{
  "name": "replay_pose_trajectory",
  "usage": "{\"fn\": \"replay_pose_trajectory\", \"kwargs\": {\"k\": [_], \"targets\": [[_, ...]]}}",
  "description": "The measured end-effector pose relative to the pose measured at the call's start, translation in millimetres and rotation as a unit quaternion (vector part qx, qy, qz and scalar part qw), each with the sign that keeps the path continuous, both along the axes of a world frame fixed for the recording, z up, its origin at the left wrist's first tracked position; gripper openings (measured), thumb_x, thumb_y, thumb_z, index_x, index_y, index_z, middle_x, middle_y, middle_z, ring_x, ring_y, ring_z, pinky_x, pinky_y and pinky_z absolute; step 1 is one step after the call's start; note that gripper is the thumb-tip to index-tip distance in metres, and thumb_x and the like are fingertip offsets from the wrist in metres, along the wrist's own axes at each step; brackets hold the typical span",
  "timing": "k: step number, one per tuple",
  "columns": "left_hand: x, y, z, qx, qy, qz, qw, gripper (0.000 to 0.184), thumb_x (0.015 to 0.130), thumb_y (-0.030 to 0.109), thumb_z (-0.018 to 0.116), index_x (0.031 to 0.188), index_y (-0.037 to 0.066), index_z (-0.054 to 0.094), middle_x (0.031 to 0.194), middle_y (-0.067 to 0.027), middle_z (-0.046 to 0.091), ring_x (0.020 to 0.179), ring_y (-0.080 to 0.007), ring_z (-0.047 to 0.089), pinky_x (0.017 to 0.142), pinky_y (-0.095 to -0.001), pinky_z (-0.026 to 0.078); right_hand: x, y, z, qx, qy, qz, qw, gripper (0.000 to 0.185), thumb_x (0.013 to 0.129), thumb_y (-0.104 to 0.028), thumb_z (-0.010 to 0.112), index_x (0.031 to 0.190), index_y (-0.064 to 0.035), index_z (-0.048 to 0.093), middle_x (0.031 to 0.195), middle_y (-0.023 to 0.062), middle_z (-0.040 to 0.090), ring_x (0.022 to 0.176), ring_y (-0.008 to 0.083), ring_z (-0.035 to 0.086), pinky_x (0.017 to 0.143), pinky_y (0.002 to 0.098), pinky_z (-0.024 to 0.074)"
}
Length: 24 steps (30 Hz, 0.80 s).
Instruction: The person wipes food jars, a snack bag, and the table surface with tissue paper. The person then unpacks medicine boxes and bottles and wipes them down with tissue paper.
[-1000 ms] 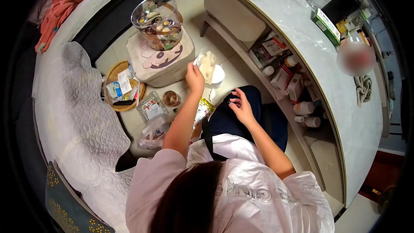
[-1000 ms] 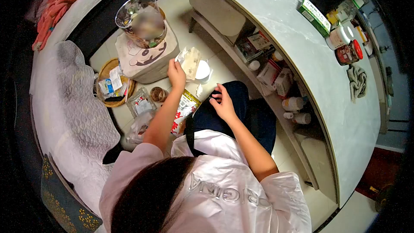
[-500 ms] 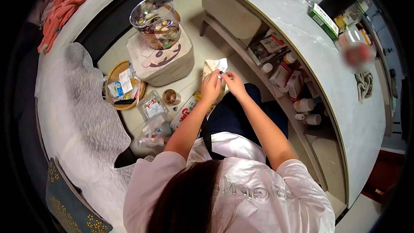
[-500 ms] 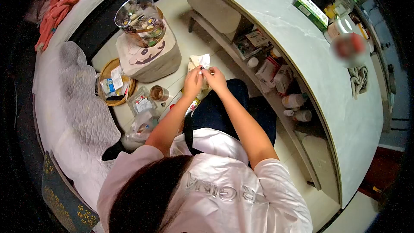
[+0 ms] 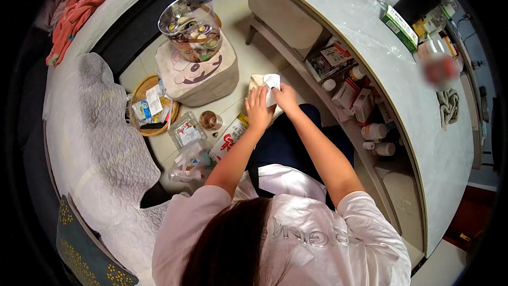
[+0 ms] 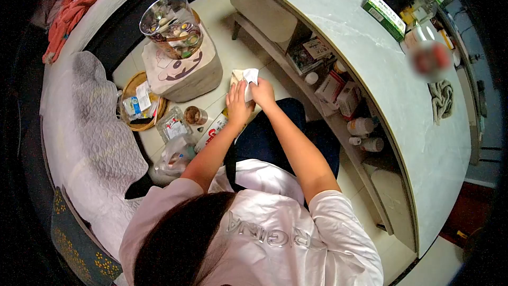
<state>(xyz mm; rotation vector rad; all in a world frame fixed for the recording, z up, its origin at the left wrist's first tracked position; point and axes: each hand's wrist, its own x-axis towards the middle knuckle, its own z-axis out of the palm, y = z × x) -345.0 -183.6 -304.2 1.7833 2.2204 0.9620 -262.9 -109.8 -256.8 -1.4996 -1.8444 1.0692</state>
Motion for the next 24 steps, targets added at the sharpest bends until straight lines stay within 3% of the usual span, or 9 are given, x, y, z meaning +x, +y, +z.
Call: {"fn": "replay_pose_trajectory", "kwargs": {"k": [5,7,13,17,18,20,24], "targets": [[-12.8,26.8,-8.4,-0.013,0.008,0.013,1.0,0.062,0.067,0.016,0.061,0.124,0.01,0.037,0.127,-0.0045,0.041,0.12,-0.0236,0.035,0.096,-0.0402,0.026,-12.6,-4.7,31.3,0.11,-0.078,0.02,0.991,0.019,0.077,-0.015,0.048,0.081,0.0023,0.052,0.075,0.0205,0.056,0.071,0.0383,0.054,0.064,0.0438,0.0429],[-18.3,38.5,-21.3,0.006,0.017,0.034,0.999,0.052,0.07,0.012,0.056,0.12,0.008,0.043,0.124,-0.0049,0.045,0.118,-0.0229,0.037,0.095,-0.0398,0.028,-15.3,-14.6,52.2,0.177,-0.081,0.025,0.981,0.016,0.077,-0.014,0.049,0.077,0.002,0.048,0.074,0.0197,0.053,0.069,0.0391,0.052,0.061,0.0445,0.0418],[-33.1,50.7,-21.8,-0.036,0.018,0.016,0.999,0.046,0.072,0.01,0.054,0.117,0.006,0.046,0.121,-0.0062,0.048,0.117,-0.024,0.038,0.095,-0.04,0.028,-0.4,-28.4,99.3,0.231,0.066,-0.041,0.97,0.015,0.079,-0.011,0.045,0.085,0.0017,0.048,0.084,0.019,0.051,0.076,0.0368,0.052,0.063,0.0419,0.0417],[-31.8,29.0,11.3,-0.026,0.048,0.014,0.998,0.06,0.072,0.013,0.058,0.126,0.007,0.034,0.131,-0.0085,0.035,0.123,-0.0244,0.029,0.099,-0.0426,0.022,21.3,-31.9,95.4,0.254,0.114,-0.043,0.96,0.019,0.077,-0.009,0.049,0.091,0.0024,0.052,0.088,0.0165,0.052,0.08,0.0316,0.053,0.071,0.0342,0.0421],[-38.1,27.5,-10.6,-0.01,0.058,0.025,0.998,0.067,0.072,0.018,0.06,0.129,0.005,0.028,0.132,-0.0126,0.03,0.124,-0.0271,0.025,0.099,-0.0449,0.019,26.2,-34.5,92.4,0.249,0.118,-0.043,0.96,0.019,0.077,-0.009,0.049,0.091,0.003,0.052,0.088,0.0154,0.052,0.08,0.0295,0.053,0.071,0.0326,0.0416],[-41.4,4.0,-3.0,0.026,0.029,0.071,0.997,0.07,0.071,0.022,0.062,0.128,0.003,0.027,0.131,-0.0162,0.029,0.124,-0.0297,0.025,0.099,-0.0461,0.018,35.5,-39.1,81.0,0.248,0.12,-0.038,0.961,0.019,0.076,-0.008,0.05,0.091,0.0033,0.054,0.09,0.0131,0.052,0.081,0.0256,0.053,0.072,0.0298,0.0409],[-61.7,-50.3,-19.8,0.053,0.029,0.194,0.979,0.078,0.068,0.029,0.065,0.129,0.001,0.025,0.131,-0.0219,0.026,0.122,-0.0349,0.024,0.099,-0.0484,0.018,39.4,-55.0,59.7,0.21,0.118,-0.027,0.97,0.018,0.074,-0.008,0.051,0.089,0.0033,0.054,0.09,0.0156,0.053,0.08,0.0295,0.054,0.072,0.0315,0.0428]]}}
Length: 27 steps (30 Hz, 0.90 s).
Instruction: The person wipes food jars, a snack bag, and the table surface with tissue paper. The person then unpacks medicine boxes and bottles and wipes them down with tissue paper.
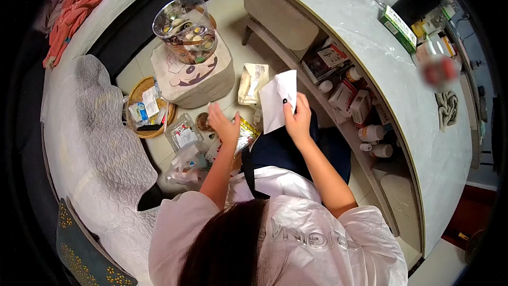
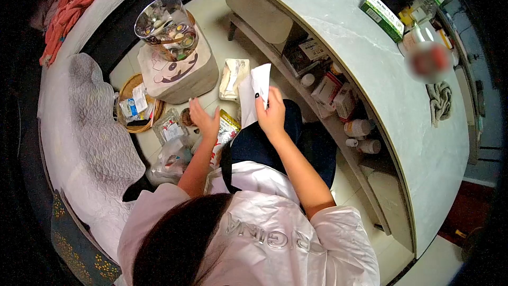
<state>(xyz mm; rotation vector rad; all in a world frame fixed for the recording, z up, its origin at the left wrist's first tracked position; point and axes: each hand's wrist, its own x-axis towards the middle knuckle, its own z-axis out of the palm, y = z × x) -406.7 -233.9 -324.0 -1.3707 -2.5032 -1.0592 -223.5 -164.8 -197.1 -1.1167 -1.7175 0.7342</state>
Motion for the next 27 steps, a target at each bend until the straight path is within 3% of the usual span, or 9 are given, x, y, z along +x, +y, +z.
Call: {"fn": "replay_pose_trajectory", "kwargs": {"k": [2,6,9,18,27], "targets": [[-10.4,-21.3,-13.5,-0.028,0.012,0.078,0.996,0.082,0.067,0.031,0.067,0.13,0.001,0.023,0.131,-0.0219,0.024,0.122,-0.0352,0.023,0.098,-0.0489,0.019,-2.6,-7.5,-10.2,-0.012,-0.006,0.016,1.0,0.019,0.075,-0.009,0.052,0.089,0.0033,0.054,0.09,0.0157,0.053,0.081,0.0296,0.054,0.072,0.0312,0.0429],[-30.7,-39.3,-20.5,-0.101,-0.004,0.134,0.986,0.095,0.06,0.034,0.072,0.131,0.003,0.018,0.133,-0.0209,0.021,0.123,-0.0357,0.023,0.097,-0.0476,0.022,-9.3,-16.5,-20.4,-0.026,-0.006,0.045,0.999,0.019,0.075,-0.01,0.052,0.089,0.003,0.054,0.092,0.0154,0.053,0.082,0.0296,0.055,0.072,0.0314,0.0433],[-48.9,-39.4,-24.0,-0.178,-0.064,0.137,0.972,0.097,0.059,0.037,0.073,0.132,0.004,0.017,0.133,-0.0213,0.023,0.123,-0.035,0.023,0.097,-0.0462,0.024,-7.2,-19.5,-22.2,-0.026,-0.018,0.052,0.998,0.02,0.075,-0.01,0.052,0.09,0.0027,0.055,0.094,0.0152,0.053,0.083,0.0296,0.055,0.072,0.0316,0.0436],[-77.1,-33.4,-51.0,-0.249,-0.135,0.163,0.945,0.094,0.056,0.036,0.073,0.129,0.004,0.023,0.125,-0.0181,0.035,0.116,-0.0313,0.035,0.092,-0.0429,0.032,-3.6,-26.4,-29.4,-0.049,-0.041,0.069,0.996,0.02,0.076,-0.012,0.052,0.09,0.0027,0.055,0.098,0.0151,0.053,0.083,0.0302,0.055,0.072,0.0323,0.0437],[-67.6,-34.9,-21.4,-0.074,-0.187,0.072,0.977,0.087,0.056,0.024,0.076,0.125,-0.001,0.028,0.118,-0.0217,0.038,0.109,-0.0338,0.04,0.092,-0.0358,0.035,-4.9,-28.3,-35.1,-0.05,-0.022,0.1,0.993,0.021,0.075,-0.011,0.052,0.09,0.0031,0.055,0.102,0.0163,0.051,0.088,0.0297,0.053,0.076,0.0321,0.0423]]}}
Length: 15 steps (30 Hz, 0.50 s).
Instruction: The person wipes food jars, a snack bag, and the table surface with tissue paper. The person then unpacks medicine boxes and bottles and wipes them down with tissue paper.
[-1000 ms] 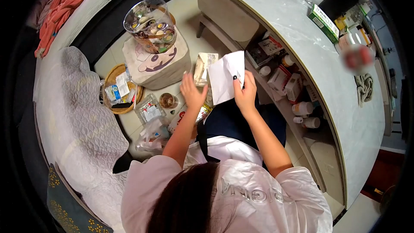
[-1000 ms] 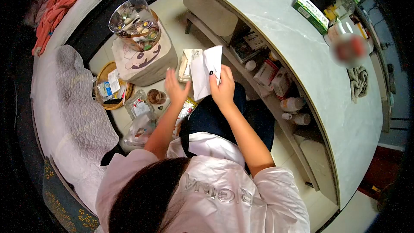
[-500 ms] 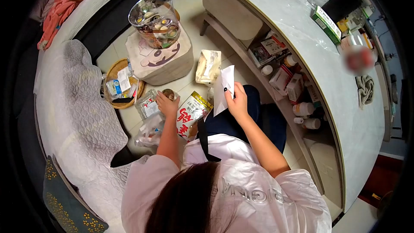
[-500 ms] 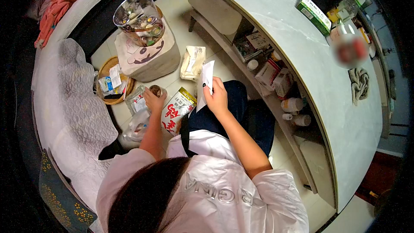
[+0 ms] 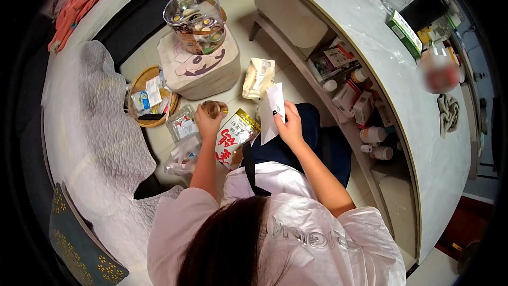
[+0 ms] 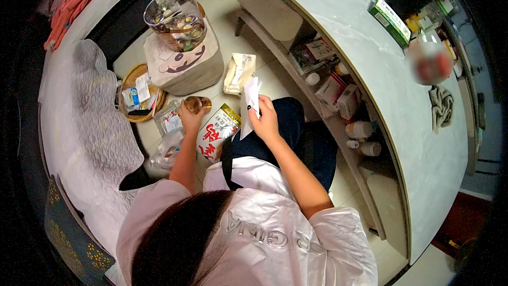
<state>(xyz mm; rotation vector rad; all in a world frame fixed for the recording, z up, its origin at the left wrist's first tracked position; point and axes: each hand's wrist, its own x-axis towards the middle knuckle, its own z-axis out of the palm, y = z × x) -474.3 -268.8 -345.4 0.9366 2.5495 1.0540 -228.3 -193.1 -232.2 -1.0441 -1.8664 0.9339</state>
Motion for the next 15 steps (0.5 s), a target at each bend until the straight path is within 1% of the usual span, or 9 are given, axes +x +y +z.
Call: {"fn": "replay_pose_trajectory", "kwargs": {"k": [3,4,6,7,10,11,13,14,15], "targets": [[14.8,4.8,41.3,0.073,0.006,-0.079,0.994,0.091,0.058,0.017,0.076,0.128,0.0,0.021,0.114,-0.0195,0.042,0.106,-0.0292,0.044,0.09,-0.0347,0.037,0.8,2.6,5.5,0.006,0.03,-0.002,1.0,0.024,0.074,-0.009,0.052,0.094,0.0035,0.055,0.107,0.0173,0.048,0.095,0.0292,0.05,0.082,0.0317,0.0395],[22.7,7.8,57.9,0.136,-0.085,-0.119,0.98,0.093,0.058,0.017,0.076,0.129,0.0,0.019,0.113,-0.0187,0.043,0.105,-0.0278,0.045,0.089,-0.0345,0.038,0.8,3.5,7.5,-0.004,0.05,-0.002,0.999,0.024,0.074,-0.009,0.051,0.095,0.0037,0.055,0.108,0.0176,0.048,0.097,0.0291,0.05,0.083,0.0318,0.0385],[39.6,17.5,85.6,0.254,-0.261,-0.192,0.911,0.097,0.058,0.016,0.077,0.131,0.0,0.015,0.111,-0.017,0.045,0.104,-0.0249,0.048,0.087,-0.0341,0.04,-0.5,7.1,13.4,-0.024,0.091,-0.002,0.996,0.026,0.074,-0.008,0.051,0.097,0.0042,0.055,0.11,0.0181,0.047,0.1,0.0289,0.048,0.086,0.0319,0.0364],[45.7,24.6,93.5,0.274,-0.244,-0.244,0.898,0.098,0.06,0.01,0.075,0.132,0.002,0.01,0.11,-0.0143,0.045,0.102,-0.0222,0.048,0.086,-0.0329,0.042,-0.7,9.4,20.6,-0.05,0.125,0.023,0.991,0.03,0.076,-0.011,0.05,0.101,0.0063,0.052,0.114,0.0186,0.045,0.105,0.0282,0.045,0.089,0.0318,0.0333],[74.5,43.1,131.3,0.345,-0.303,-0.292,0.839,0.097,0.062,0.009,0.073,0.133,0.004,0.008,0.11,-0.013,0.045,0.103,-0.0221,0.048,0.088,-0.0327,0.04,-4.0,15.2,39.8,-0.033,0.188,0.05,0.98,0.034,0.078,-0.013,0.048,0.104,0.0078,0.05,0.117,0.0184,0.043,0.108,0.0272,0.043,0.092,0.0318,0.0311],[84.7,50.6,139.6,0.379,-0.351,-0.29,0.806,0.095,0.063,0.009,0.073,0.133,0.004,0.009,0.111,-0.0126,0.045,0.103,-0.0217,0.048,0.089,-0.0325,0.039,-2.0,16.8,45.1,-0.042,0.18,0.064,0.981,0.042,0.079,-0.021,0.049,0.11,0.0078,0.046,0.118,0.0177,0.042,0.11,0.026,0.041,0.093,0.0314,0.0291],[103.1,62.9,153.2,0.437,-0.444,-0.282,0.729,0.091,0.066,0.011,0.071,0.134,0.005,0.012,0.112,-0.0117,0.044,0.104,-0.0208,0.047,0.09,-0.032,0.037,2.4,16.8,51.9,-0.065,0.205,0.069,0.974,0.047,0.079,-0.026,0.049,0.113,0.0065,0.043,0.118,0.0163,0.043,0.11,0.0239,0.041,0.093,0.0314,0.0293],[110.3,66.7,161.1,0.437,-0.463,-0.274,0.721,0.088,0.067,0.012,0.07,0.133,0.005,0.013,0.113,-0.0117,0.044,0.104,-0.0204,0.046,0.091,-0.0318,0.037,5.4,16.9,54.7,-0.077,0.217,0.07,0.971,0.049,0.079,-0.028,0.049,0.115,0.0058,0.042,0.117,0.0157,0.043,0.11,0.0229,0.041,0.093,0.0314,0.0294],[117.4,70.2,169.8,0.436,-0.483,-0.267,0.711,0.085,0.069,0.013,0.069,0.133,0.005,0.015,0.114,-0.0117,0.043,0.105,-0.0199,0.046,0.091,-0.0315,0.036,12.4,15.4,57.5,-0.111,0.248,0.095,0.958,0.057,0.079,-0.033,0.049,0.121,0.0046,0.036,0.117,0.0126,0.043,0.109,0.0192,0.04,0.093,0.0307,0.0298]]}}
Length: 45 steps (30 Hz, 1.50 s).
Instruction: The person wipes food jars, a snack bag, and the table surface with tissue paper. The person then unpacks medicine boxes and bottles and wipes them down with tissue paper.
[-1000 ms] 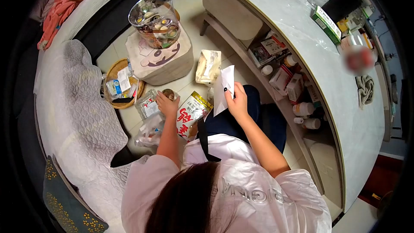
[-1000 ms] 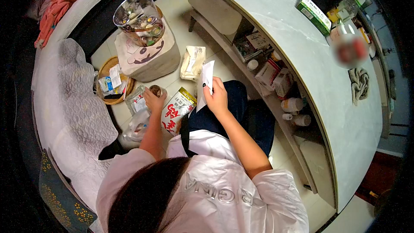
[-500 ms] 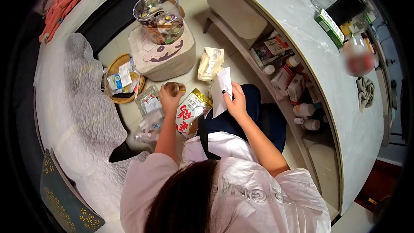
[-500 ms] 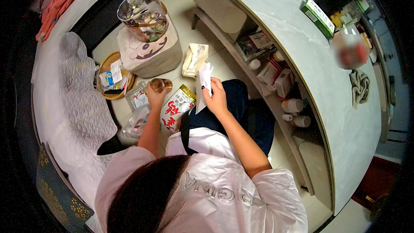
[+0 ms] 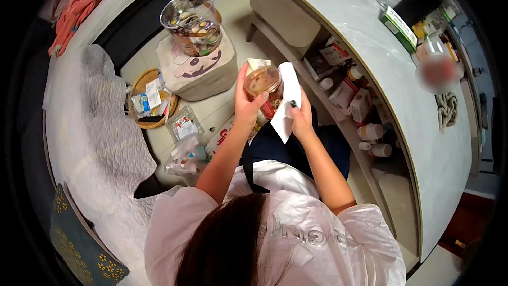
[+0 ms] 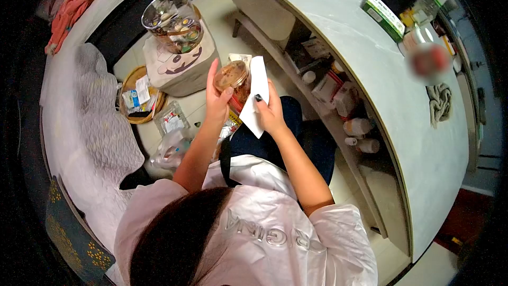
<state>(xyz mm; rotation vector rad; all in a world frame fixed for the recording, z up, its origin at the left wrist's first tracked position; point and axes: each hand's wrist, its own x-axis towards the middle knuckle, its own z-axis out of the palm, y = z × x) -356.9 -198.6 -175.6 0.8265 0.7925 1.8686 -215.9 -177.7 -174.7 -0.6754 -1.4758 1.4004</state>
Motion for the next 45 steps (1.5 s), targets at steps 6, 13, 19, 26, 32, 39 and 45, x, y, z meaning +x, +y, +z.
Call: {"fn": "replay_pose_trajectory", "kwargs": {"k": [6,13,19,26,32,39,45], "targets": [[40.2,18.3,32.0,0.013,-0.076,-0.053,0.996,0.085,0.07,0.045,0.063,0.132,0.006,0.02,0.121,-0.0103,0.039,0.112,-0.0211,0.04,0.095,-0.034,0.033,29.3,0.8,13.5,-0.034,0.025,-0.036,0.998,0.055,0.083,-0.025,0.046,0.127,0.0042,0.028,0.123,0.0096,0.039,0.114,0.0172,0.036,0.097,0.0297,0.0249],[86.1,43.9,112.1,0.039,-0.007,-0.101,0.994,0.064,0.086,0.053,0.029,0.127,0.004,0.03,0.123,-0.0112,0.039,0.116,-0.0241,0.036,0.097,-0.0373,0.031,61.0,17.5,79.1,0.138,-0.037,-0.179,0.973,0.074,0.058,-0.028,0.07,0.119,0.0015,0.039,0.115,0.017,0.046,0.104,0.0264,0.048,0.087,0.0347,0.0376],[139.5,79.3,194.3,0.059,-0.043,-0.305,0.95,0.053,0.085,0.037,0.044,0.123,0.0,0.036,0.118,-0.0114,0.045,0.109,-0.0226,0.044,0.094,-0.0344,0.036,129.5,22.7,174.8,0.107,-0.042,-0.197,0.974,0.074,0.058,-0.021,0.067,0.122,-0.0008,0.036,0.115,0.0139,0.046,0.106,0.0228,0.047,0.087,0.033,0.0374],[236.1,142.2,219.1,0.167,0.095,-0.385,0.902,0.058,0.085,0.037,0.044,0.131,0.007,0.024,0.125,-0.012,0.041,0.116,-0.0199,0.038,0.098,-0.0329,0.027,249.0,37.8,203.6,0.088,0.033,-0.225,0.97,0.087,0.062,-0.027,0.069,0.131,0.0001,0.023,0.124,0.0109,0.038,0.112,0.0196,0.04,0.094,0.0306,0.0306],[311.6,145.6,250.2,0.139,0.243,-0.352,0.893,0.064,0.078,0.027,0.06,0.127,0.002,0.029,0.114,-0.0131,0.05,0.104,-0.0182,0.048,0.088,-0.0291,0.035,334.1,42.3,224.2,0.311,-0.314,-0.394,0.806,0.078,0.056,-0.022,0.07,0.124,-0.0035,0.037,0.118,0.0176,0.045,0.107,0.0311,0.045,0.09,0.0343,0.0356],[373.9,186.6,237.6,0.137,0.236,-0.445,0.853,0.059,0.072,0.019,0.066,0.121,0.002,0.038,0.109,-0.0105,0.051,0.101,-0.0183,0.049,0.086,-0.0277,0.038,364.4,54.7,200.3,0.196,-0.211,-0.39,0.875,0.08,0.056,-0.022,0.071,0.125,-0.0038,0.035,0.119,0.0127,0.045,0.108,0.0235,0.045,0.089,0.0327,0.0365],[381.7,201.5,228.1,0.15,0.181,-0.514,0.825,0.067,0.065,0.012,0.071,0.122,0.003,0.035,0.112,-0.0139,0.048,0.104,-0.02,0.048,0.088,-0.0312,0.039,371.5,64.8,187.0,0.096,-0.098,-0.354,0.925,0.084,0.057,-0.02,0.072,0.128,-0.0061,0.031,0.118,0.0094,0.044,0.108,0.0202,0.042,0.09,0.0323,0.0349]]}}
